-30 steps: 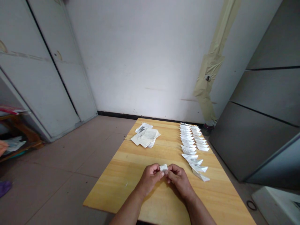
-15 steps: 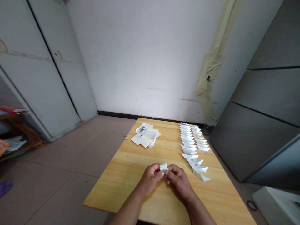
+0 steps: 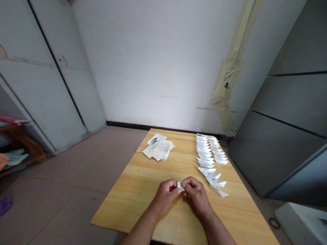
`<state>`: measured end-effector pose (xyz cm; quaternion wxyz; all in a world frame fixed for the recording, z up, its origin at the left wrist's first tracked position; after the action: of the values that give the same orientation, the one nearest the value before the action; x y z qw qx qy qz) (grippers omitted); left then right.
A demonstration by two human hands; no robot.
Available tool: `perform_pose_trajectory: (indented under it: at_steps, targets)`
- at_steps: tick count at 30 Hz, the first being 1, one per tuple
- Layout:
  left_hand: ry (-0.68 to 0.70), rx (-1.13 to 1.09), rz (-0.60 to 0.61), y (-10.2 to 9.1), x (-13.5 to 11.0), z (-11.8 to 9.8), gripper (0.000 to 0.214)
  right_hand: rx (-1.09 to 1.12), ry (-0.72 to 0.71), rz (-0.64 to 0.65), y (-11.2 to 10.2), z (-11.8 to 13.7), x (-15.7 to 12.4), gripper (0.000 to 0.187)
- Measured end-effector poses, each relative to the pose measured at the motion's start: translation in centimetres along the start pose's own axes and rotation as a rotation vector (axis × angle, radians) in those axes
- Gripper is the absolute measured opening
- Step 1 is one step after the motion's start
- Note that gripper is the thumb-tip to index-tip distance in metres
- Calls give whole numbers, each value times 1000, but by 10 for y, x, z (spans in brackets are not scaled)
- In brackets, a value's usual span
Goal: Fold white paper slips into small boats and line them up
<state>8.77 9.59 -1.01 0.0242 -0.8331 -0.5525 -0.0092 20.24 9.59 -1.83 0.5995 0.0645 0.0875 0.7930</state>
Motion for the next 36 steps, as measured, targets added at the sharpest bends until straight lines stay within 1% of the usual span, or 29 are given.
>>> perform_pose_trajectory:
  at_steps: [2, 5, 8, 12, 19, 22, 28, 36]
  targets:
    - [-7, -55, -50, -7, 0, 0, 29, -16, 5, 10, 3, -1, 1, 33]
    - [-9, -115, -130, -18, -1, 1, 28, -108, -12, 66, 9, -2, 2, 29]
    - [11, -123, -130, -18, -1, -2, 28, -224, -53, 102, 14, 0, 2, 24]
    - [26, -108, -123, -15, -1, -5, 27, -313, -61, 94, 15, 2, 1, 24]
    - [1, -99, -118, -14, 1, -1, 22, -268, -87, 50, 12, 15, 0, 32]
    - [-14, -116, -121, -14, 0, -2, 20, -209, -62, 23, 7, 10, 0, 34]
    - [-22, -123, -143, -14, 0, -4, 17, -121, -18, 17, 4, -4, 1, 36]
    - [-6, -127, -134, -15, 0, 0, 20, -42, 9, 0, 6, -5, 2, 39]
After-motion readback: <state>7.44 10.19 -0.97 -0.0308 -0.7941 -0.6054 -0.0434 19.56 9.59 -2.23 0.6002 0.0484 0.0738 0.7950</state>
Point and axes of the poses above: each hand's wrist, its own x-axis towards the middle knuckle, its own y-axis out of the palm, z = x × y, the point moved 10 cm from there along x, towards the middle knuckle, and after that the axes turned 9 degrees about z, right-handed, at the moved point
